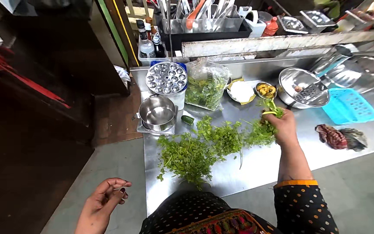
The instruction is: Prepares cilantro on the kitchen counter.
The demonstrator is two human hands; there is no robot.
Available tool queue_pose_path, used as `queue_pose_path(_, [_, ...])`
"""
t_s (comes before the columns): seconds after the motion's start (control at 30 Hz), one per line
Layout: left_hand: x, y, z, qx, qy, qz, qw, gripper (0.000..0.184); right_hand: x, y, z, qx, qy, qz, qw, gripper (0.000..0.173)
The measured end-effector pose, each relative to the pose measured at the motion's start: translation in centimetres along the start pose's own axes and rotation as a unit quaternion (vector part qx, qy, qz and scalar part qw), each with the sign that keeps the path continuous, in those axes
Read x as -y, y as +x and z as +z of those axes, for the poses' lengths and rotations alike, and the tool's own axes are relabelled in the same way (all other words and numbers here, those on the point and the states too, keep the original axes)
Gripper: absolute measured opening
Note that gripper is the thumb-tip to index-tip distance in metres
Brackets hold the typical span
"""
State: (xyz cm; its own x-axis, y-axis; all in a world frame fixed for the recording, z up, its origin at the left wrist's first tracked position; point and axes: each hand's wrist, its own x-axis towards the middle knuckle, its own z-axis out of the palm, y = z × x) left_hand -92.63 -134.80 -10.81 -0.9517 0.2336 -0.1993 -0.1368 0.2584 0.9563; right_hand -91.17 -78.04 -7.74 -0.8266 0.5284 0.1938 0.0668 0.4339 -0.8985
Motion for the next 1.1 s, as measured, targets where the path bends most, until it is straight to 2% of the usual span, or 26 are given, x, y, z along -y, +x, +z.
queue_pose_path(0.07, [0.0, -0.4, 0.1, -0.005, 0.000, -0.002, 1.000, 0.024, -0.4, 0.2, 1.3, 0.001, -0.111, 0.011, 0.994, 0.022])
queue_pose_path(0.13, [0.0, -0.9, -0.1, -0.010, 0.001, -0.002, 1.000, 0.024, -1.1, 0.8, 3.5, 0.053, -0.211, 0.026, 0.976, 0.022])
queue_pose_path(0.23, [-0.1, -1.5, -0.3, -0.016, 0.005, -0.006, 1.000, 0.024, -4.0, 2.3, 8.0, 0.146, -0.287, 0.052, 0.945, 0.032])
queue_pose_path(0.4, [-0.2, -2.3, -0.4, -0.033, 0.003, -0.006, 0.999, 0.024, -7.3, 4.2, 15.1, 0.247, -0.419, 0.093, 0.869, 0.021])
queue_pose_path(0.53, [0.2, -3.3, -0.5, -0.054, -0.008, -0.012, 0.998, 0.023, -8.8, 3.5, 18.0, 0.290, -0.491, 0.097, 0.815, 0.021])
queue_pose_path(0.6, [0.5, -3.7, -0.9, -0.059, -0.009, -0.019, 0.998, 0.023, -8.7, 3.6, 17.6, 0.289, -0.474, 0.079, 0.828, 0.024])
queue_pose_path(0.67, [0.9, -4.1, -1.2, -0.075, -0.013, -0.024, 0.997, 0.024, -7.2, 4.0, 16.2, 0.272, -0.423, 0.043, 0.863, 0.027])
queue_pose_path(0.77, [1.3, -4.5, -1.6, -0.090, -0.020, -0.030, 0.995, 0.023, -2.5, 3.2, 12.4, 0.198, -0.265, -0.035, 0.943, 0.022])
queue_pose_path(0.83, [1.4, -4.3, -1.7, -0.090, -0.025, -0.031, 0.995, 0.023, -0.5, 2.3, 10.0, 0.138, -0.118, -0.087, 0.979, 0.017])
queue_pose_path(0.9, [1.3, -3.8, -1.5, -0.085, -0.026, -0.030, 0.996, 0.023, 0.0, 1.4, 8.3, 0.097, -0.018, -0.116, 0.988, 0.018])
queue_pose_path(1.03, [0.7, -2.4, -0.7, -0.064, -0.012, -0.016, 0.998, 0.023, -1.1, 0.0, 7.3, 0.063, -0.041, -0.130, 0.989, 0.026])
queue_pose_path(1.1, [0.3, -1.8, -0.3, -0.060, -0.007, -0.013, 0.998, 0.023, -0.3, -0.8, 7.8, 0.056, 0.059, -0.134, 0.988, 0.026])
